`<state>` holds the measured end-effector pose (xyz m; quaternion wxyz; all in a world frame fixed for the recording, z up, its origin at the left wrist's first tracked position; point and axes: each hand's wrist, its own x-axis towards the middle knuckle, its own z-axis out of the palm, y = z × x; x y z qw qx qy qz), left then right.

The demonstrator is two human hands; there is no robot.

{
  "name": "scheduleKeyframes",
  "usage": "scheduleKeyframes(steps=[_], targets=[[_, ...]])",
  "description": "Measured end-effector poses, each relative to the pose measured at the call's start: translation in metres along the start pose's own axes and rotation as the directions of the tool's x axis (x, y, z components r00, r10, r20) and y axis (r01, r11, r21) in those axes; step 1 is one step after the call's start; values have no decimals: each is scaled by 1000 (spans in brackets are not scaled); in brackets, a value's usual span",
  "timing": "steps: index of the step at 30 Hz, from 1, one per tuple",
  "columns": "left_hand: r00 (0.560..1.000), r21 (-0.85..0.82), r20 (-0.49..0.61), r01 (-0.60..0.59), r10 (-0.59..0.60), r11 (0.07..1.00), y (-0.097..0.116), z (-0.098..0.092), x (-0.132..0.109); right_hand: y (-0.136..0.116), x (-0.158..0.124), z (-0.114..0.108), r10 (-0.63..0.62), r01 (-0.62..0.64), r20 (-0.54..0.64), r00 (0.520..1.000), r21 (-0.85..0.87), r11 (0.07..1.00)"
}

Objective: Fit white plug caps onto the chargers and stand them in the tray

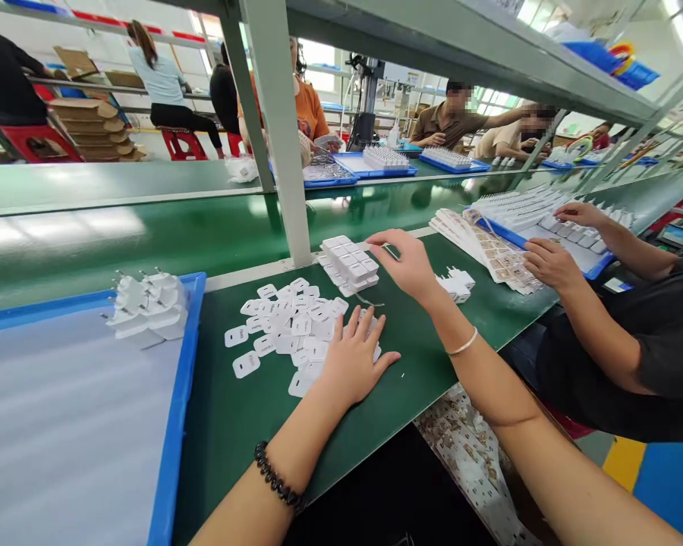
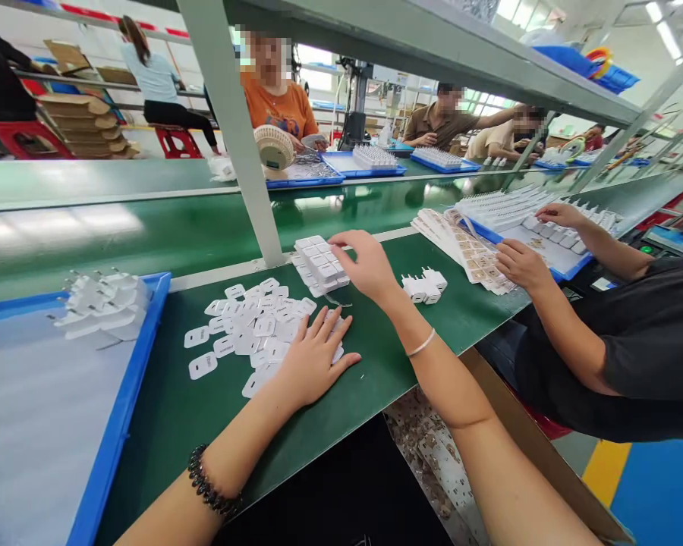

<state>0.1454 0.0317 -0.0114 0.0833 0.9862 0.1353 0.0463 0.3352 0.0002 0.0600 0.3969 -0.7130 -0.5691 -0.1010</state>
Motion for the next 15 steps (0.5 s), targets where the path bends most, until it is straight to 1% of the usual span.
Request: scheduleKeyframes(steps=[2, 4, 6, 7, 9, 11, 15], targets=[[1000, 17, 0, 23, -23, 1000, -3, -2, 1, 23, -20, -23, 86, -90, -87, 992, -38, 995], [999, 18, 5, 36, -36, 999, -4, -4, 2, 51, -48, -44, 191, -204, -166, 967, -66, 977], [999, 9, 17, 44, -45, 999, -3, -6, 2, 80, -78, -59, 287, -308, -204, 936, -80, 948], [999, 5, 22, 47, -47, 999, -3, -6, 2, 93, -92, -64, 327, -349, -205, 923, -82, 934], [998, -4, 28, 50, -50, 999, -1, -6, 2, 112, -115, -67, 387, -404, -171, 906, -73, 912], [998, -10, 32, 57, -57, 998, 0, -6, 1, 125, -130, -64, 421, -431, -130, 898, -57, 901], [997, -18, 30, 71, -70, 997, 0, -5, 0, 136, -140, -58, 422, -425, -70, 904, -33, 905]])
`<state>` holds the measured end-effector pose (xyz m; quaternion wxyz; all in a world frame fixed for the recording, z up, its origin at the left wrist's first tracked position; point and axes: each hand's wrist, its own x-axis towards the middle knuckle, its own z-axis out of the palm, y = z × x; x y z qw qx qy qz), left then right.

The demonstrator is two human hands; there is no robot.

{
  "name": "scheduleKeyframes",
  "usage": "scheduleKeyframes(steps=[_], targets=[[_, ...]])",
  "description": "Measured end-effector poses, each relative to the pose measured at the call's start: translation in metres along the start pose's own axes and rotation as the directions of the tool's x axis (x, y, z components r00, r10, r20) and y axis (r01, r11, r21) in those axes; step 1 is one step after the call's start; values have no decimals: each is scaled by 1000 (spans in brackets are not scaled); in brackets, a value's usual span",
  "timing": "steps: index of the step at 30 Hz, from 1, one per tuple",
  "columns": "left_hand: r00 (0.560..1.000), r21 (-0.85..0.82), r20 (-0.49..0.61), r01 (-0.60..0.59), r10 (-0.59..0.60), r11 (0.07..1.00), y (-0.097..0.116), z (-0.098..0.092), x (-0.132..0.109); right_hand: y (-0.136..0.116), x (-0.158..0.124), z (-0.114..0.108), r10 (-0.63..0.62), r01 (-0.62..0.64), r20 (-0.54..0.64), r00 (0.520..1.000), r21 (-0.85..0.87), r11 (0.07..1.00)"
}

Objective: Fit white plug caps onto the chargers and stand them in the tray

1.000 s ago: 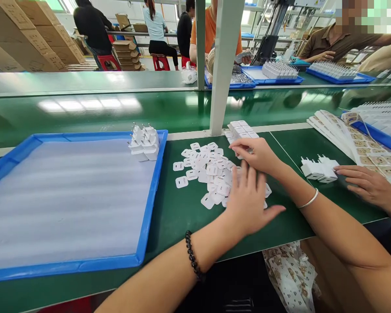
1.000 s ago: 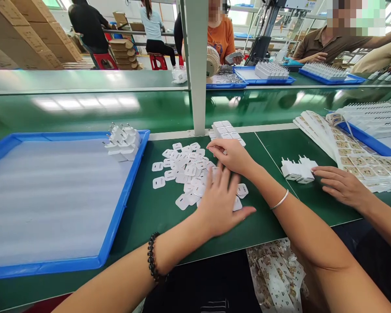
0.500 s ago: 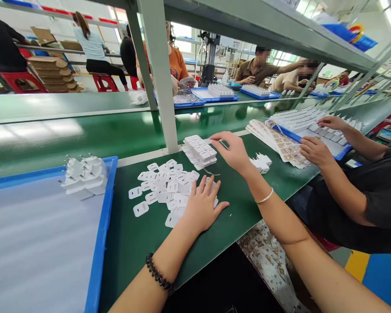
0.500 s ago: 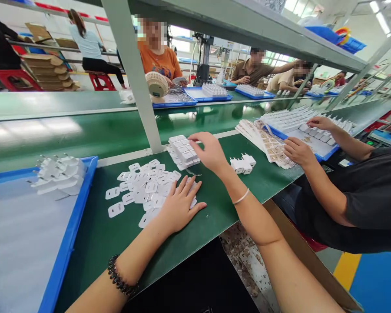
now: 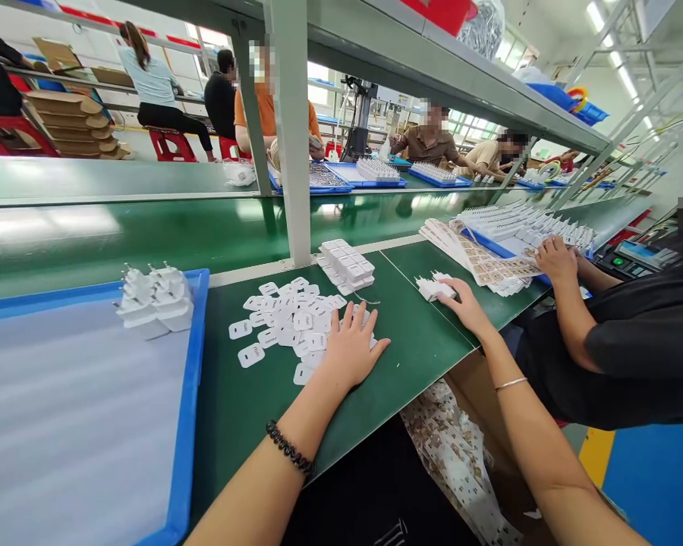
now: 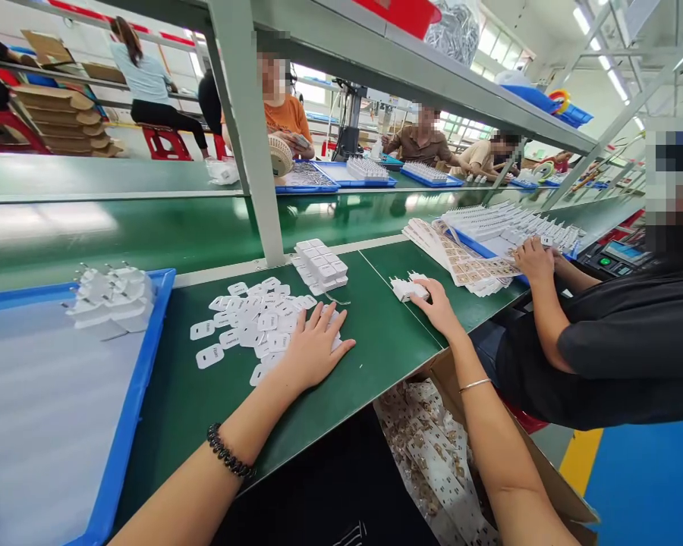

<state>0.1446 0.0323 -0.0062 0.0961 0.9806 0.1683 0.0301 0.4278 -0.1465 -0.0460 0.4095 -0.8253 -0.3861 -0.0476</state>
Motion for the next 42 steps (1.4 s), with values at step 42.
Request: scheduleKeyframes(steps=[42], targets=[[1000, -41, 22, 13, -13, 999, 4, -1, -2, -1, -1, 2, 13, -12, 5, 1000, -90, 996]])
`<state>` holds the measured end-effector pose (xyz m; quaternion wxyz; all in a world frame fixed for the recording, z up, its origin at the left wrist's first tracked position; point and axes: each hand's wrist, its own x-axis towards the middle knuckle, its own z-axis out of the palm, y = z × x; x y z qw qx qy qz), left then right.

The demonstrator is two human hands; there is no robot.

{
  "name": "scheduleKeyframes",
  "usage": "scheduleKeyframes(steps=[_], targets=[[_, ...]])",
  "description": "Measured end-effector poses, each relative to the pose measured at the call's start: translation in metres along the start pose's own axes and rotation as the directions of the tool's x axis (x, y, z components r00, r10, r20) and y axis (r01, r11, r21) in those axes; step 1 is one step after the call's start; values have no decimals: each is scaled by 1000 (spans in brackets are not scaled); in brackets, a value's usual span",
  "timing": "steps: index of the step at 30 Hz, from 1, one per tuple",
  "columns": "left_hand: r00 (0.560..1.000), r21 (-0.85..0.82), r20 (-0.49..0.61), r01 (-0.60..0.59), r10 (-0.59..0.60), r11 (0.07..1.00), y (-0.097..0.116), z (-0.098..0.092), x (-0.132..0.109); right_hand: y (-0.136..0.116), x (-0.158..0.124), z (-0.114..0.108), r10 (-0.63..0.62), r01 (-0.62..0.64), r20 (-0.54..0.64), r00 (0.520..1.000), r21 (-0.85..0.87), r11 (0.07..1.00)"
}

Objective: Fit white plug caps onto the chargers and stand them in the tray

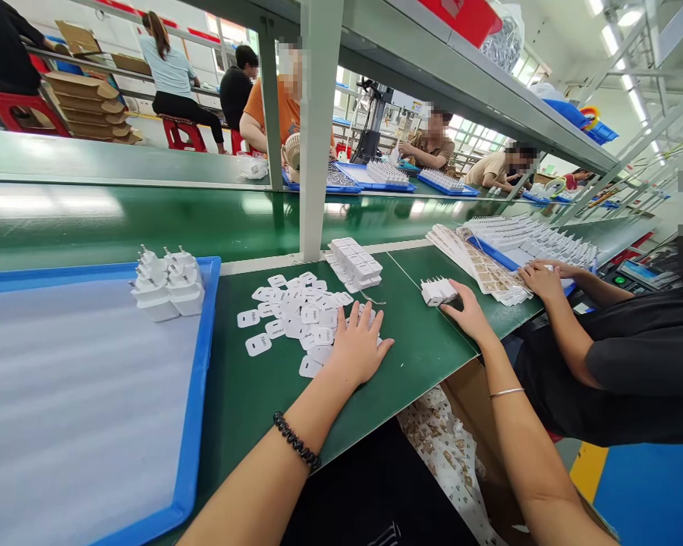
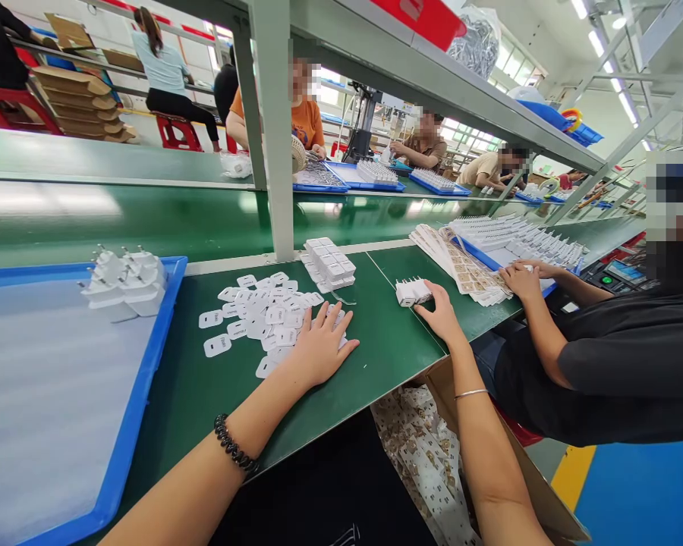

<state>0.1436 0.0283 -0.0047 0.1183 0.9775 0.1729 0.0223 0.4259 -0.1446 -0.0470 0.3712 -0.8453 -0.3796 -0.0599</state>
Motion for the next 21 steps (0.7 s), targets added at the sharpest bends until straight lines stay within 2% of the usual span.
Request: scheduleKeyframes(steps=[5, 7, 9, 11, 14, 16, 18, 19, 21], targets=[[1000, -10, 31, -4, 4, 1000, 0, 1, 1, -8, 2, 6, 49, -55, -67, 997, -98, 994], [1000, -14, -2, 3, -3, 1000, 1, 2, 0, -12, 2, 3, 71, -85, -123, 990, -119, 989], [996, -9, -91, -5, 4, 1000, 4, 1, -2, -18, 0, -4, 91, -117, -203, 975, -122, 986], [973, 28, -225, -47, 52, 999, 7, -2, -4, -29, -3, -17, 107, -147, -304, 947, -112, 983], [887, 154, -425, -126, 180, 980, 10, -9, -7, -59, -6, -34, 67, -106, -365, 929, -89, 990], [799, 259, -536, -150, 271, 954, 11, -14, -8, -90, -10, -36, -19, -3, -283, 959, -76, 997], [722, 341, -605, -147, 336, 929, 9, -18, -9, -126, -14, -28, -198, 195, -127, 972, -33, 980], [698, 360, -627, -134, 346, 923, 6, -19, -8, -145, -16, -20, -305, 305, -16, 952, 12, 952], [692, 343, -651, -96, 311, 934, -3, -22, -7, -179, -18, 2, -460, 444, 143, 876, 135, 886]])
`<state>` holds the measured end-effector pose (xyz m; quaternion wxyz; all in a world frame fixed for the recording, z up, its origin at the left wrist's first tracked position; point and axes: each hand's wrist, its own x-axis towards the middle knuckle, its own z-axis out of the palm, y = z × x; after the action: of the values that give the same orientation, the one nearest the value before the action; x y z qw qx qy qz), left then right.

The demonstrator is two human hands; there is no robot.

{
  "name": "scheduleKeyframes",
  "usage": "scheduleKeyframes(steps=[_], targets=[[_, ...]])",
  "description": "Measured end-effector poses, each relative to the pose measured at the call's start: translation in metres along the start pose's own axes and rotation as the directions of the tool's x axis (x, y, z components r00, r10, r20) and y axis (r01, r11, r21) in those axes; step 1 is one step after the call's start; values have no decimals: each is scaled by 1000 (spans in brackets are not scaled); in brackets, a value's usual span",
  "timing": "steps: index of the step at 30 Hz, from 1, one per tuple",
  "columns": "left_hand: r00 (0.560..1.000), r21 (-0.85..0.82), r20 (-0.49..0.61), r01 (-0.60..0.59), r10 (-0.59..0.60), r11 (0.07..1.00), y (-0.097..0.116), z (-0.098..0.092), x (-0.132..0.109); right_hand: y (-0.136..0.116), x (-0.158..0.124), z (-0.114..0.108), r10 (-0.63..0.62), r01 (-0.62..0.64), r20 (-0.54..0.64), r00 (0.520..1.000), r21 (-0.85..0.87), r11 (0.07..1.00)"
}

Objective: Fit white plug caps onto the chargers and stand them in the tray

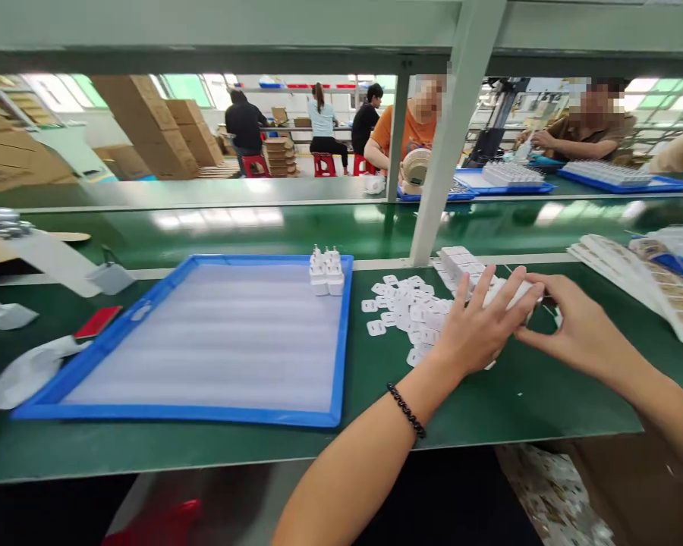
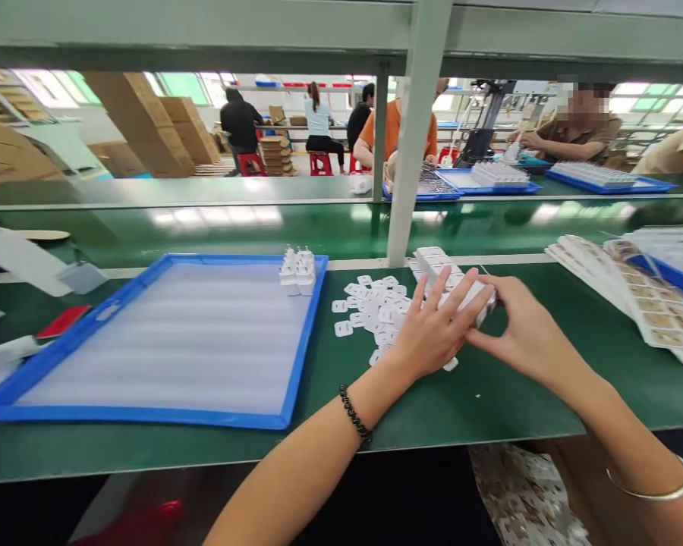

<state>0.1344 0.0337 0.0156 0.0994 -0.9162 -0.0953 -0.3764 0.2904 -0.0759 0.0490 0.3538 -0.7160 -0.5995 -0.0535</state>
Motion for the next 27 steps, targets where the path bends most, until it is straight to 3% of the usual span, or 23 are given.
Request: scheduleKeyframes(steps=[3, 5, 7, 9, 11, 13, 14, 16, 18, 23, 25, 27], targets=[[989, -53, 58, 137, -134, 989, -25, 3, -3, -25, 30, 36, -77, 52, 140, 987, 172, 984], [964, -124, 92, 261, -250, 958, -42, 1, -6, -31, 51, 55, -83, 10, 218, 972, 316, 949], [910, -241, 79, 414, -408, 878, -55, -2, -7, -29, 71, 68, -100, -81, 314, 944, 516, 853], [793, -414, 44, 568, -608, 711, -61, -7, -6, -20, 85, 77, -94, -195, 364, 927, 679, 708], [618, -610, 37, 637, -785, 472, -61, -10, -3, -8, 91, 81, -24, -270, 370, 929, 719, 641], [451, -769, 85, 596, -888, 229, -60, -12, 2, 4, 90, 81, 41, -309, 395, 918, 647, 697], [389, -825, 120, 551, -913, 126, -60, -12, 5, 9, 88, 80, 57, -326, 429, 902, 587, 741], [286, -893, 182, 449, -941, -36, -61, -9, 9, 15, 85, 76, 77, -356, 521, 850, 462, 812], [211, -919, 226, 369, -951, -137, -63, -6, 11, 18, 84, 72, 95, -367, 606, 790, 343, 865], [125, -913, 329, 296, -936, -281, -66, -3, 11, 18, 84, 70, 155, -328, 669, 727, 140, 934], [117, -903, 356, 297, -927, -310, -65, -3, 11, 21, 83, 73, 155, -317, 685, 712, 117, 941], [144, -901, 355, 316, -924, -297, -63, -2, 10, 24, 82, 75, 146, -315, 698, 701, 120, 941]])
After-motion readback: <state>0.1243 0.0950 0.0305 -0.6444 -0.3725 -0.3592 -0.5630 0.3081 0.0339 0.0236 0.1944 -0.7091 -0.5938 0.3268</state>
